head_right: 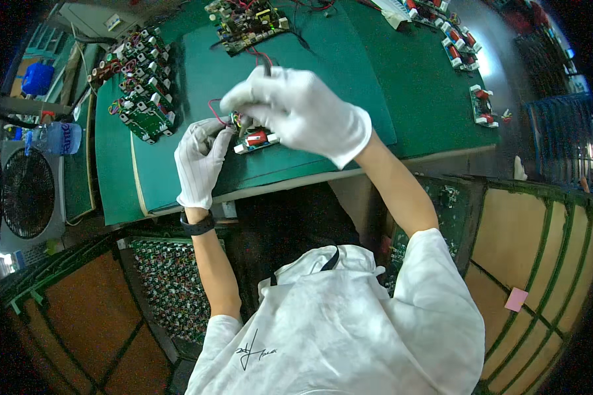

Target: Assemble and test electronic circuit board components using probes and connectors.

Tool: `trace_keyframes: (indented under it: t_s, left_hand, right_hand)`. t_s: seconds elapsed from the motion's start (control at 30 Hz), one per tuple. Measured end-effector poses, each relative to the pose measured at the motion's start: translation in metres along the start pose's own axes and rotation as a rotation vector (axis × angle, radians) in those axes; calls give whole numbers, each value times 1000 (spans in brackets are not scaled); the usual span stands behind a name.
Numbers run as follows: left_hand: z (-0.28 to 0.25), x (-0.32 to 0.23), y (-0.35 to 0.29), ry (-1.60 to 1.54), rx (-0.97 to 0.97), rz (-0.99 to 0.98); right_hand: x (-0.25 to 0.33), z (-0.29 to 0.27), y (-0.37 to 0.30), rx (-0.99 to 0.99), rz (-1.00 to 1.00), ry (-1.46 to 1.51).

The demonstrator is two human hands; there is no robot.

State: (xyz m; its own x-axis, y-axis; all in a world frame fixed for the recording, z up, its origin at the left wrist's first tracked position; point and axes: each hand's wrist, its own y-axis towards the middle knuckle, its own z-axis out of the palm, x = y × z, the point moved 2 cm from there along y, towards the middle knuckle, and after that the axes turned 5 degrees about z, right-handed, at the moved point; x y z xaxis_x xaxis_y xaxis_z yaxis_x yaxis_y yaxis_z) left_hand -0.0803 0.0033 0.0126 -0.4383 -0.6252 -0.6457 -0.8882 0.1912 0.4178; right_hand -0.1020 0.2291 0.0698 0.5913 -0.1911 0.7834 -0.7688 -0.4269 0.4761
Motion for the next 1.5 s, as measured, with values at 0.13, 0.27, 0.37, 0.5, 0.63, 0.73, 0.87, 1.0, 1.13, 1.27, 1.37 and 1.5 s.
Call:
trace_keyframes:
  t_s: [0.13, 0.27, 0.37, 0.5, 0.63, 0.73, 0.87, 1.0, 1.13, 1.27, 1.37, 1.5]
  left_hand:
    - [5, -5, -2, -95, 17, -61]
    - [3, 4, 0, -142, -13, 54]
    - [-2, 5, 2, -173, -13, 20]
    - [-5, 10, -5, -137, -88, 119]
    - [12, 4, -7, -239, -69, 74]
    - [7, -1, -11, -201, -20, 52]
    - [2, 1, -9, -181, -23, 47]
    - [1, 3, -2, -175, -19, 62]
    - [0, 4, -1, -148, -12, 78]
    - [-1, 1, -2, -115, 11, 73]
    - [1, 2, -4, -123, -1, 81]
    - [2, 5, -6, -127, -8, 96]
  right_hand:
    - [3, 17, -20, -15, -125, -218]
    - [-7, 30, -21, -3, -205, -512]
    - [-2, 33, -13, 69, -127, -490]
    - [4, 35, -12, 38, -178, -380]
    - [6, 26, -22, 56, -116, -445]
    - [15, 27, -21, 79, -98, -405]
    - [17, 27, -14, 109, -64, -320]
    - [14, 26, -10, 90, -60, -339]
    - [16, 26, -8, 35, -55, -321]
    - [18, 26, -7, 54, -50, -313]
    - [22, 25, -8, 64, -55, -325]
    - [17, 27, -10, 63, -46, -340]
